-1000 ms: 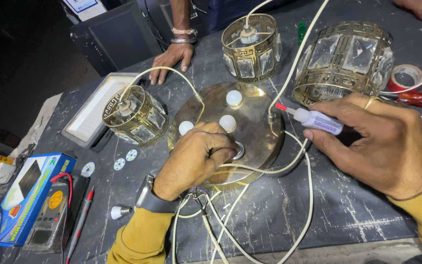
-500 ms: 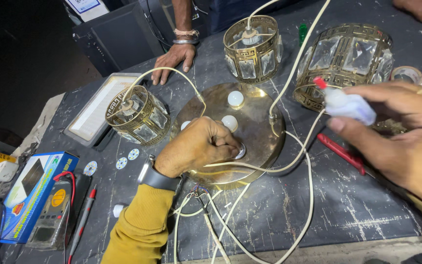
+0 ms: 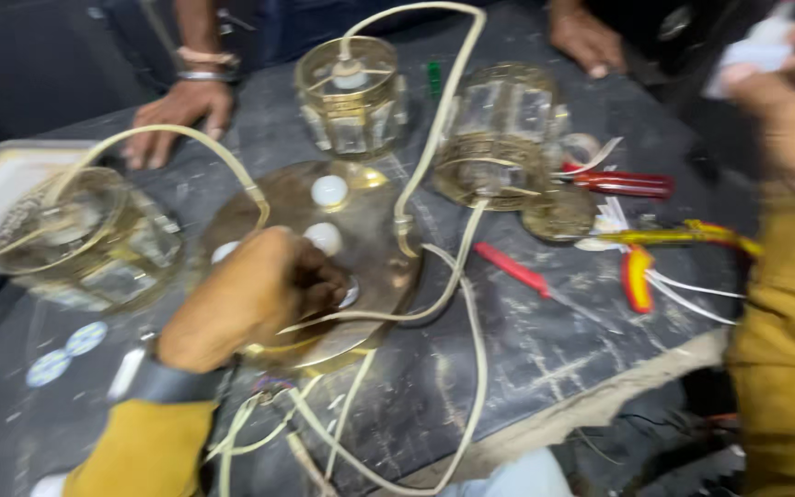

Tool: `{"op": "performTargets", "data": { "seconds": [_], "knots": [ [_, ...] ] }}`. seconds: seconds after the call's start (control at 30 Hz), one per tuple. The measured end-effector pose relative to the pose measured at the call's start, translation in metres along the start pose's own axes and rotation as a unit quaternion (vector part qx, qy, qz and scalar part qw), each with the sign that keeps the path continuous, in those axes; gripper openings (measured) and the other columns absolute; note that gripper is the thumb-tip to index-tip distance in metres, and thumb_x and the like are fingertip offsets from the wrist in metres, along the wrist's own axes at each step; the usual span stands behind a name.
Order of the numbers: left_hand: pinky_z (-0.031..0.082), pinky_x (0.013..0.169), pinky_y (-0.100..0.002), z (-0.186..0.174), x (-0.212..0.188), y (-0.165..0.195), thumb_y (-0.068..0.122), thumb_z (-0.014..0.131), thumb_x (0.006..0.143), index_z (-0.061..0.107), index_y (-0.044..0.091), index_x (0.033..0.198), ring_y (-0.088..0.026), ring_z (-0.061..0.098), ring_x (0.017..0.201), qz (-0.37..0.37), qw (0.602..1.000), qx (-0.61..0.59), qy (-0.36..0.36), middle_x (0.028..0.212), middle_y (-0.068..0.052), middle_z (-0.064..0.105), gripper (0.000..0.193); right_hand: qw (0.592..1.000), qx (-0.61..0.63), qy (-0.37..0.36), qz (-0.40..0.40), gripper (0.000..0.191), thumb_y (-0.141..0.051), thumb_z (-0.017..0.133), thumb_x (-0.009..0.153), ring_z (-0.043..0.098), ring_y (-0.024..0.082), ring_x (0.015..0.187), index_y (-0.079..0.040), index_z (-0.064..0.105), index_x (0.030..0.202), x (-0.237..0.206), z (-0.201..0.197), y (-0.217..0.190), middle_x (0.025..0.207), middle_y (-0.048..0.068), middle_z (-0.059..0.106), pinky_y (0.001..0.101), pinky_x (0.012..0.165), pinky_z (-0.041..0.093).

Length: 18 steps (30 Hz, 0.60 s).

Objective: The person repairs a brass ceiling light fixture on a workbench. They twist small components and wires onto the fixture base by hand, apply adhesive from a glue bottle to a fitting, use a soldering iron on the fixture, and continue adjusting the wiring and bulb holders while another person holds the fixture steady.

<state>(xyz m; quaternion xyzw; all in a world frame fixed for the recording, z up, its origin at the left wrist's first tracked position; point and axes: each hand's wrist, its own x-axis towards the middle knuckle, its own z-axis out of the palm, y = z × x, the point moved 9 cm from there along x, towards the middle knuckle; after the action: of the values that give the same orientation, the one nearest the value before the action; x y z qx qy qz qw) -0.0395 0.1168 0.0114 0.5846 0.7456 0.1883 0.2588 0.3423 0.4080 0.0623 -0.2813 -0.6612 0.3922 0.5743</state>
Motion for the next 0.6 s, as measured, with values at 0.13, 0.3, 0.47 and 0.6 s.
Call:
{"op": "performTargets", "data": {
  "seconds": [0.13, 0.3, 0.47, 0.6],
  "knots": [
    [0.059, 0.074, -0.034, -0.002, 0.000, 0.009, 0.025, 0.080, 0.082, 0.084, 0.018, 0.097, -0.020, 0.079, 0.076, -0.033, 0.998, 0.060, 0.006, 0.083, -0.006, 0.082, 0.016, 0.993, -0.113, -0.028, 0.023, 0.036, 0.006, 0.087, 0.081, 0.073, 0.015, 0.090, 0.003, 0.066, 0.110, 0.012, 0.012, 0.019, 0.102, 0.010, 0.074, 0.0290, 0.079, 0.060],
    [0.058, 0.068, -0.037, -0.012, -0.006, 0.023, 0.026, 0.077, 0.081, 0.083, 0.016, 0.092, -0.024, 0.078, 0.073, 0.082, 0.995, 0.038, 0.038, 0.080, -0.009, 0.080, 0.016, 0.946, -0.320, -0.004, 0.044, 0.040, -0.004, 0.094, 0.073, 0.070, 0.016, 0.088, 0.003, 0.071, 0.105, 0.010, 0.020, 0.040, 0.099, 0.012, 0.075, 0.0316, 0.078, 0.058],
    [0.055, 0.065, -0.040, -0.022, -0.014, 0.022, 0.019, 0.077, 0.078, 0.080, 0.011, 0.087, -0.029, 0.074, 0.075, 0.190, 0.976, 0.032, 0.105, 0.080, -0.013, 0.075, 0.012, 0.930, -0.356, -0.074, 0.054, 0.060, -0.019, 0.096, 0.074, 0.071, 0.022, 0.096, 0.007, 0.067, 0.120, 0.006, 0.039, 0.057, 0.111, 0.017, 0.073, 0.0368, 0.083, 0.057],
    [0.056, 0.066, -0.038, -0.022, -0.016, 0.022, 0.022, 0.079, 0.076, 0.079, 0.012, 0.082, -0.027, 0.074, 0.076, 0.202, 0.972, 0.014, 0.117, 0.079, -0.010, 0.075, 0.012, 0.921, -0.388, -0.015, -0.033, 0.065, -0.023, 0.094, 0.076, 0.067, 0.025, 0.097, 0.008, 0.061, 0.123, 0.003, 0.040, 0.029, 0.113, 0.019, 0.068, 0.0378, 0.081, 0.055]
  ]
}}
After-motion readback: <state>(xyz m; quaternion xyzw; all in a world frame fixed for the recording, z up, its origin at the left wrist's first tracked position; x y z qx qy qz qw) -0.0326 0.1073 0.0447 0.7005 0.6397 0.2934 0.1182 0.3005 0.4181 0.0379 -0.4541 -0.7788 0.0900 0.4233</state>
